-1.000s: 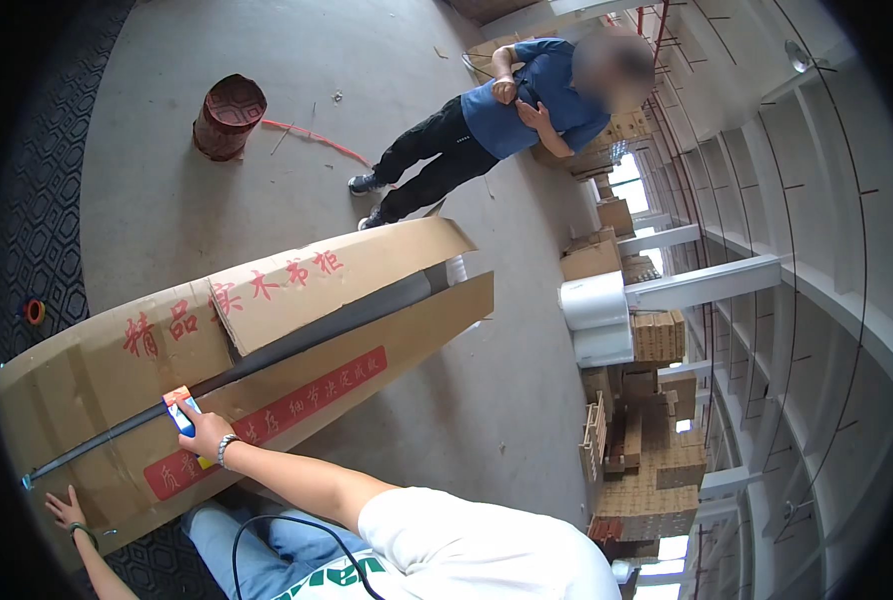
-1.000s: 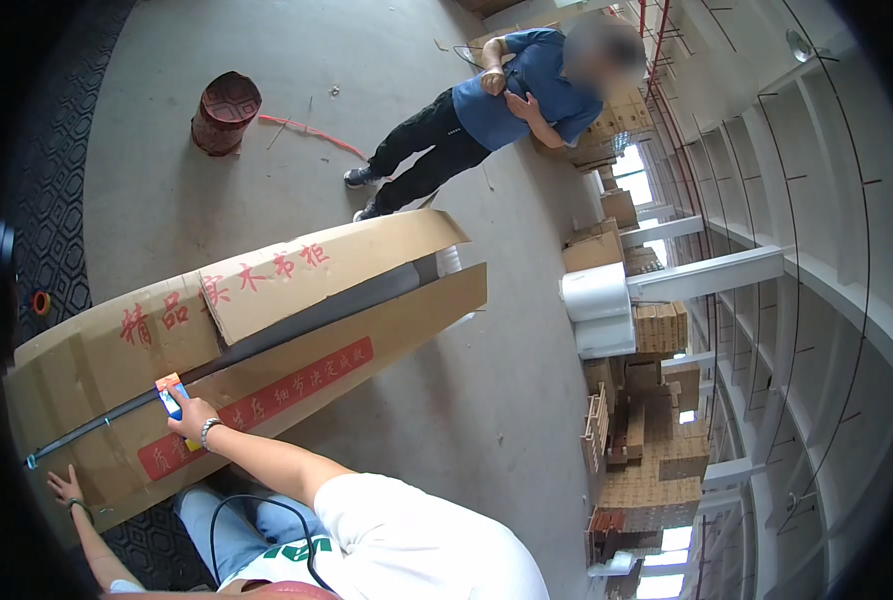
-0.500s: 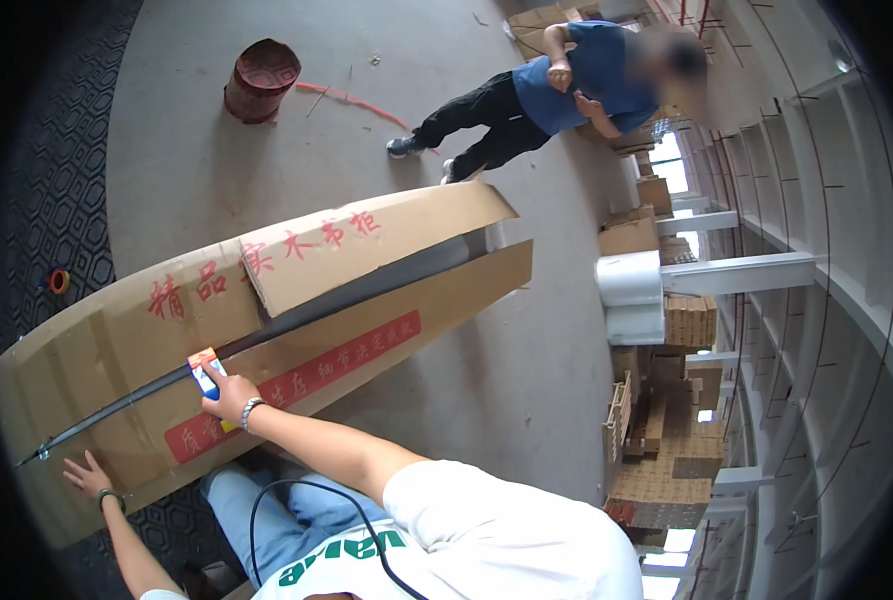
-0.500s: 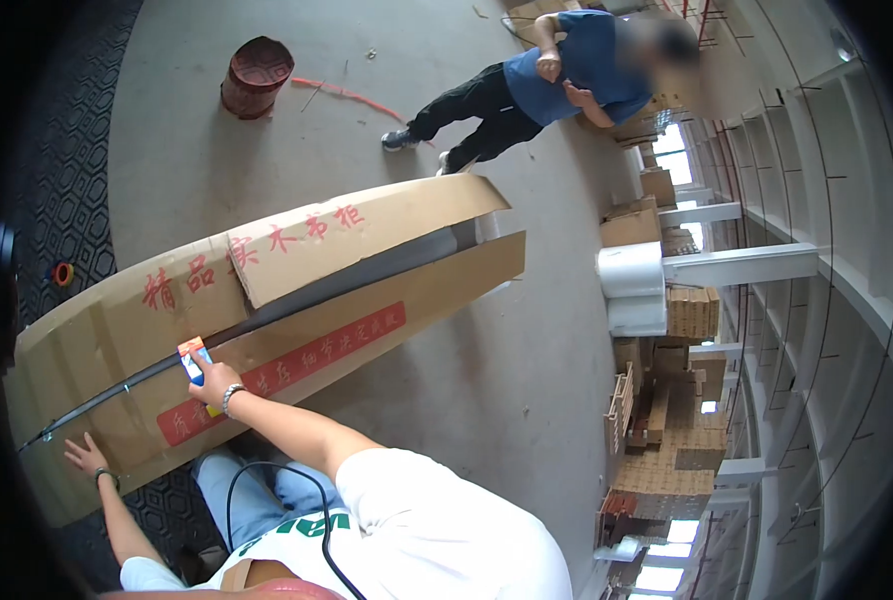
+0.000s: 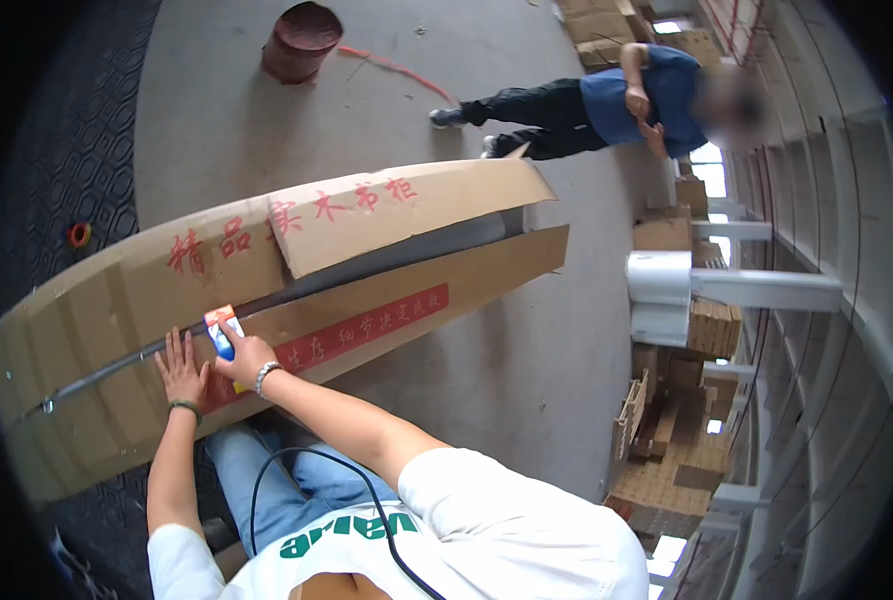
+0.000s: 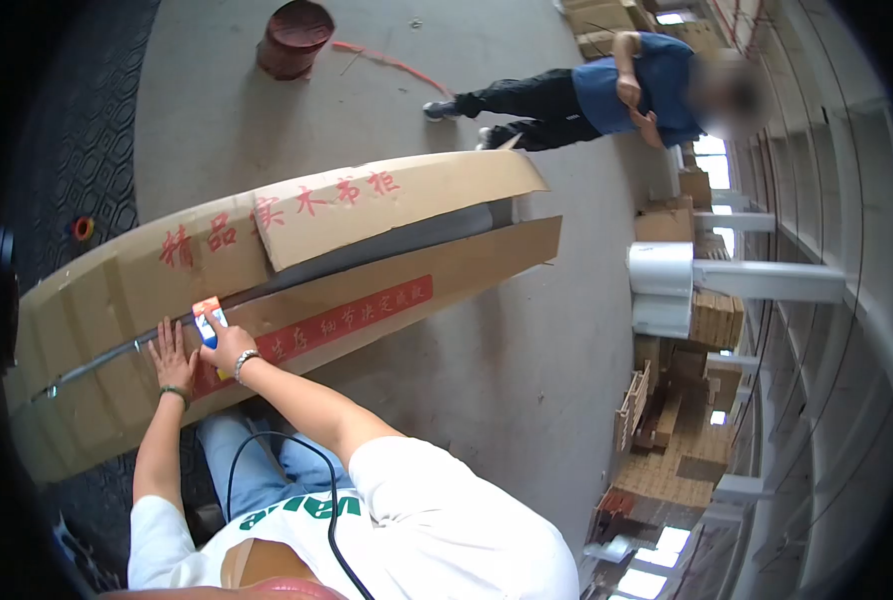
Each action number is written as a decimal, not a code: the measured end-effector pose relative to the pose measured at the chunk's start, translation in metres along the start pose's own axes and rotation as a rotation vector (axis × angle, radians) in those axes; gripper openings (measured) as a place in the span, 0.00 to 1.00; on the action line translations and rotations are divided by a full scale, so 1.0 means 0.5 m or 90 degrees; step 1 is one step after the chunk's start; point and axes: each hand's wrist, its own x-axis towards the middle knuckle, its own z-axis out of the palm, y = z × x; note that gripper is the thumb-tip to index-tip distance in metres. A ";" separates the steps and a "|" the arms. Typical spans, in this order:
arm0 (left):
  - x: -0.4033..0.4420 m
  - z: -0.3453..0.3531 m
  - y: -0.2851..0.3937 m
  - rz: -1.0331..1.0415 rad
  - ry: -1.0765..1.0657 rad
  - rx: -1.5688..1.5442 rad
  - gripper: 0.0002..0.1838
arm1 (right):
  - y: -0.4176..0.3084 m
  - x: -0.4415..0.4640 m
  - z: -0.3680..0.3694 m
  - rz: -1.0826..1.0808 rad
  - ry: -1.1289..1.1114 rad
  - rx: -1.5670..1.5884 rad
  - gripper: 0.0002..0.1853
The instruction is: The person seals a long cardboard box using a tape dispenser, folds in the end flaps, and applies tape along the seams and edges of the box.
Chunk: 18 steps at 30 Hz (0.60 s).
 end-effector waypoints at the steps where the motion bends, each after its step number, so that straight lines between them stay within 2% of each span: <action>1: 0.054 -0.102 0.028 -0.117 -0.389 -0.030 0.42 | 0.008 0.003 0.011 -0.014 0.022 -0.008 0.38; 5: 0.061 -0.135 0.031 -0.118 -0.390 -0.067 0.40 | 0.004 0.003 0.004 -0.028 -0.007 -0.077 0.38; 8: 0.033 -0.087 0.016 -0.096 -0.300 -0.067 0.41 | -0.006 -0.001 -0.006 -0.015 -0.033 -0.016 0.39; 10: 0.029 -0.099 0.018 -0.116 -0.312 -0.059 0.41 | -0.014 -0.005 -0.009 -0.016 -0.046 -0.040 0.39; 14: 0.017 -0.069 0.023 -0.094 -0.163 -0.081 0.39 | -0.012 -0.010 -0.014 0.003 -0.034 -0.027 0.38; 15: 0.020 -0.068 0.021 -0.097 -0.164 -0.079 0.39 | -0.013 -0.011 -0.011 0.001 -0.037 -0.027 0.38; 18: 0.040 -0.059 0.017 -0.110 -0.030 -0.127 0.38 | -0.010 -0.015 -0.005 -0.006 -0.022 -0.028 0.38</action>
